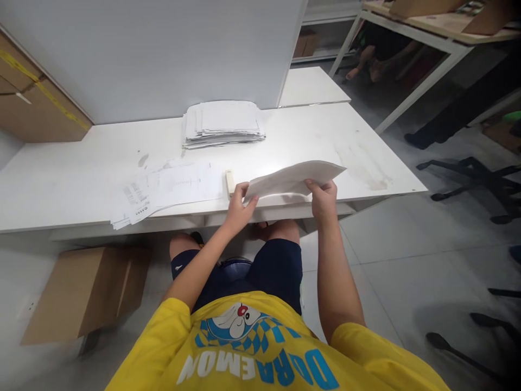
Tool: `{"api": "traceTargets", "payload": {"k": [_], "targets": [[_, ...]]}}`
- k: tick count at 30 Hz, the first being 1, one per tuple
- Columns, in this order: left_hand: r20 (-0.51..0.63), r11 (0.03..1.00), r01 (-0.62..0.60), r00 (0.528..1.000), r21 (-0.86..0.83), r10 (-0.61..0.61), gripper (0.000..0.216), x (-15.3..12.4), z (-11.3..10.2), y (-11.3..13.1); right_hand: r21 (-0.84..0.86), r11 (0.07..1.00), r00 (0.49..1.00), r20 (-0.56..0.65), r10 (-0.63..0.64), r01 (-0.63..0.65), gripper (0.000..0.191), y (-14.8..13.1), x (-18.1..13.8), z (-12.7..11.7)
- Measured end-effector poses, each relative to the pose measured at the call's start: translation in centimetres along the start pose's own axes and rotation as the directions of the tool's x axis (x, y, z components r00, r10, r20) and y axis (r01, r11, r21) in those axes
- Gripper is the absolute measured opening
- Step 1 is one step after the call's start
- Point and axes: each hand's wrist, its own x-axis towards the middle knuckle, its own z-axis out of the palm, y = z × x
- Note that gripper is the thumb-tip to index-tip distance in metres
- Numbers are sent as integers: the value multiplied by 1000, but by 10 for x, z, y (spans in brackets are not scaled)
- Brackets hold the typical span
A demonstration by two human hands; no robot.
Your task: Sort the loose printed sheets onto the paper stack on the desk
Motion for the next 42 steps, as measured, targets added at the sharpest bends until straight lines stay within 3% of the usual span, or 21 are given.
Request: {"api": "traceTargets", "payload": {"k": [4,8,15,24,27,32,34,37,42], "targets": [[42,999,45,998,28,-46,22,10,22,-1,-22,1000,999,-42,21,-22,32,9,-1,-19],[50,990,100,993,95,-105,12,16,35,-6,-43,996,996,-44,77,-79,32,12,-2,-22],[-128,991,88,989,103,-75,10,7,46,-1,-22,999,998,-41,48,-49,30,2,7,-8],[-201,987,-62,975,149,92,9,-21,34,23,-12,993,992,-58,115,-116,32,3,-20,17],[-241,986,4,970,167,37,7,-23,21,30,-19,989,989,-33,146,-146,33,-1,-27,18],[-265,989,62,964,132,-25,9,-18,0,49,-23,999,999,-8,44,-44,29,-15,-26,21],[-258,988,83,965,130,-47,10,-20,-2,52,-31,997,998,18,67,-66,30,-13,-27,22],[-222,985,92,973,149,-57,11,-27,2,43,-52,991,990,51,128,-126,33,0,-31,20],[-211,966,58,977,253,-3,21,-33,15,1,-83,994,996,39,81,-77,36,17,-27,10]]}}
